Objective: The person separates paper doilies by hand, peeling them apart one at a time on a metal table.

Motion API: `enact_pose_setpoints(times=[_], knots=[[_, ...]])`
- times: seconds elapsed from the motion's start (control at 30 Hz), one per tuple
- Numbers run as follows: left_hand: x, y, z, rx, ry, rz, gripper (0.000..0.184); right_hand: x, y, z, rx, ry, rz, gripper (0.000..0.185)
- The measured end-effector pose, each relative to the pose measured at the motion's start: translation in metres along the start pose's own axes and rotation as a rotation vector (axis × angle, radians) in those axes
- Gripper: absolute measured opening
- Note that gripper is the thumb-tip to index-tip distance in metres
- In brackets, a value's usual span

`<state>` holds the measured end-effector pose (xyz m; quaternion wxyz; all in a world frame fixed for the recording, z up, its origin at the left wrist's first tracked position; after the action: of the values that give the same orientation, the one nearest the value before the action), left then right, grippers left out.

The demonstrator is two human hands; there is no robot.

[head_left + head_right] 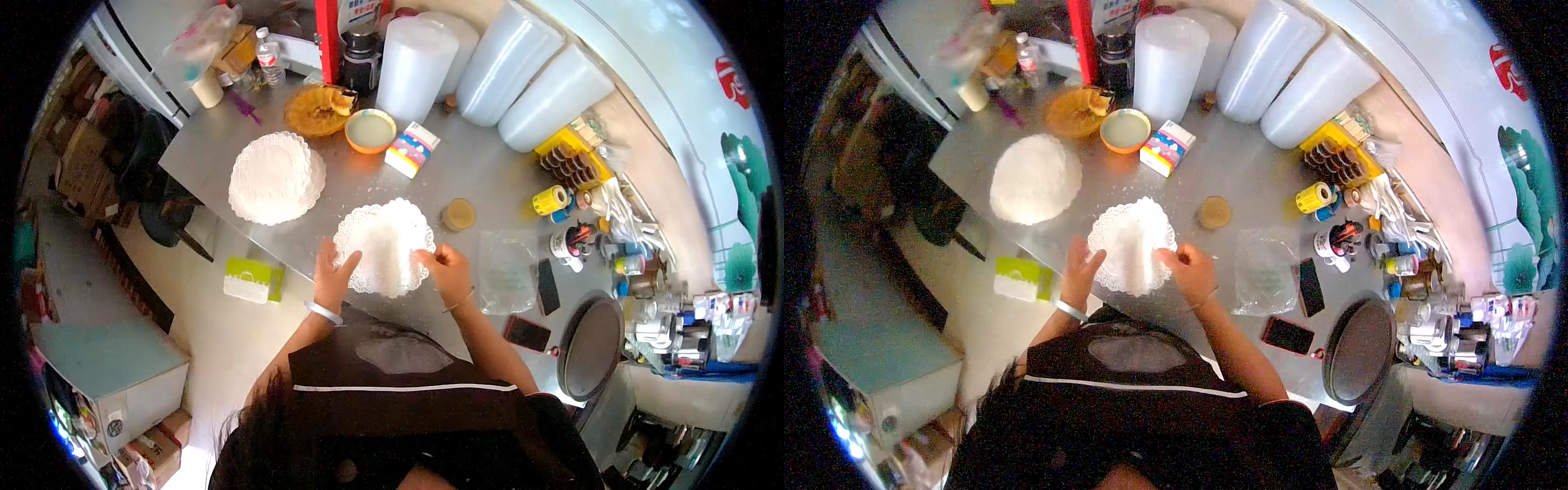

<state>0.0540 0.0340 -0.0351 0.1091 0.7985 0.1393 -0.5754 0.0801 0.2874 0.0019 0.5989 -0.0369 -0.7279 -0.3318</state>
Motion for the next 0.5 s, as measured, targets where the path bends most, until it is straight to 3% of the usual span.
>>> enact_pose_setpoints(times=[0.07,0.17,0.2,0.23,0.3,0.37,0.47,0.5], knots=[[-0.045,-0.006,-0.014,-0.056,-0.530,0.322,0.064,0.026,0.004,-0.006,0.014,0.178,-0.122,0.034],[-0.058,-0.052,-0.032,0.241,-0.274,0.203,0.055,0.065,-0.009,-0.017,0.019,0.404,-0.178,0.034],[-0.055,-0.060,-0.030,0.253,-0.292,0.208,0.038,0.072,-0.014,-0.022,0.015,0.452,-0.194,0.033],[-0.042,-0.065,-0.025,0.279,-0.122,0.086,0.033,0.077,-0.018,-0.025,0.009,0.498,-0.215,0.033],[-0.020,-0.065,-0.008,0.276,-0.054,0.171,0.026,0.059,-0.028,-0.021,0.140,0.255,-0.106,0.029],[-0.023,-0.043,0.012,0.123,-0.201,0.281,0.023,0.031,-0.036,-0.016,0.217,-0.001,0.038,0.028],[-0.006,0.016,0.070,-0.102,-0.389,0.334,0.023,0.011,-0.018,0.002,0.142,-0.148,0.194,0.033],[-0.032,0.036,0.064,-0.216,-0.367,0.280,0.025,0.007,-0.011,0.008,0.121,-0.109,0.153,0.034]])
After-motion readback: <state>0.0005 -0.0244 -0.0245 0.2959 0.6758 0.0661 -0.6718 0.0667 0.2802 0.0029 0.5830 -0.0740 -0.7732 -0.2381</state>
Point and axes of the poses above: each hand's wrist, its own z-axis towards the middle knuckle, its own y-axis out of the back of the hand, x = y × z, the point moved 9 cm from there along z, towards the middle knuckle, and after that the axes turned 14 degrees about -x, right-handed, at the moved point
